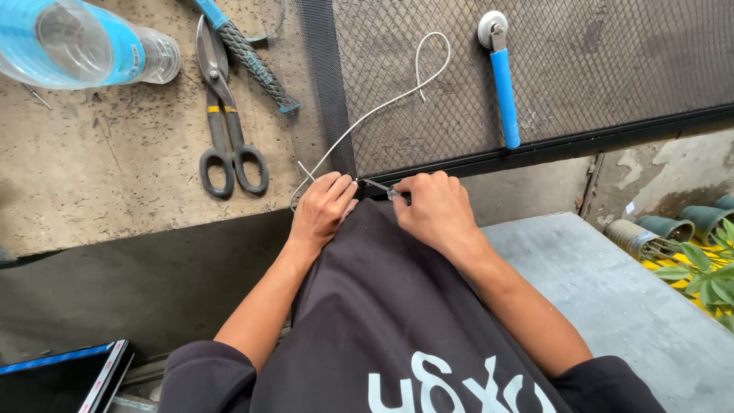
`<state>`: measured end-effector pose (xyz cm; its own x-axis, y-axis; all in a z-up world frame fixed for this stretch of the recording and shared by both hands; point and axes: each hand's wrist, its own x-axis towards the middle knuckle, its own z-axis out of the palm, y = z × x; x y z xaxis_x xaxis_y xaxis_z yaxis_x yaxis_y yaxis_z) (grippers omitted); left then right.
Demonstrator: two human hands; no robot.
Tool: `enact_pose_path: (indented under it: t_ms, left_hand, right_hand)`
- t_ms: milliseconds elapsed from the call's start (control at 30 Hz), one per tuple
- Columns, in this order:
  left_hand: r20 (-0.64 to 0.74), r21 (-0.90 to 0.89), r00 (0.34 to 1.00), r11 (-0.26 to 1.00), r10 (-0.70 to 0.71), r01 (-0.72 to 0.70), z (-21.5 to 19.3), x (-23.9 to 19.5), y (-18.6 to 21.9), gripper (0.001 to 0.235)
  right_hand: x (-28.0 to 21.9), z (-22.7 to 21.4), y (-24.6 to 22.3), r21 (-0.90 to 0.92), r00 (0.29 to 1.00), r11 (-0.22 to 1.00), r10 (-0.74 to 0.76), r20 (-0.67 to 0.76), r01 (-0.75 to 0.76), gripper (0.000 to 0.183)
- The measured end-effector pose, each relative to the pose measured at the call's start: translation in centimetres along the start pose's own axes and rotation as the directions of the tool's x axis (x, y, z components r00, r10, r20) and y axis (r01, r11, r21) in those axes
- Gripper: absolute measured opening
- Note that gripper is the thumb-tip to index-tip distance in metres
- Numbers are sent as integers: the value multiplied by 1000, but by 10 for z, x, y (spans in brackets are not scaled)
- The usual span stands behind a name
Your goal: Trimming excess metal mesh from a screen frame using snips and securing the edges with a screwdriver.
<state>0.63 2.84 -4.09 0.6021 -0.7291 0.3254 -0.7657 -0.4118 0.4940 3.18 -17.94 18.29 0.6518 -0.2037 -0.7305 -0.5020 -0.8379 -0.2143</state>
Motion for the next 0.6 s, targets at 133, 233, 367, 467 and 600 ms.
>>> enact_pose_path:
  t_ms: [133,233,367,467,600]
  left_hand:
    - [-35,12,999,1000,14,-14,1,3,-1,21]
    - [-50,11,999,1000,8,-8,1,3,1,21]
    - [-35,10,999,1000,2,-1,1,4,3,20]
    - [2,22,1000,1000,-20,20,-11,13,5,21]
    - [58,-11,995,997,-75,76,-15,10,11,29]
  right_hand:
    - [1,11,6,97,999,995,-7,-39,11,30]
    - [1,20,5,114,999,994,0,-45,5,28]
    - [10,43,-9,-40,998,999,-30,-55,27,27]
    - [27,38,-16,-92,999,995,-37,-37,33,26]
    - [35,10,8,47,999,998,-39,-17,40,24]
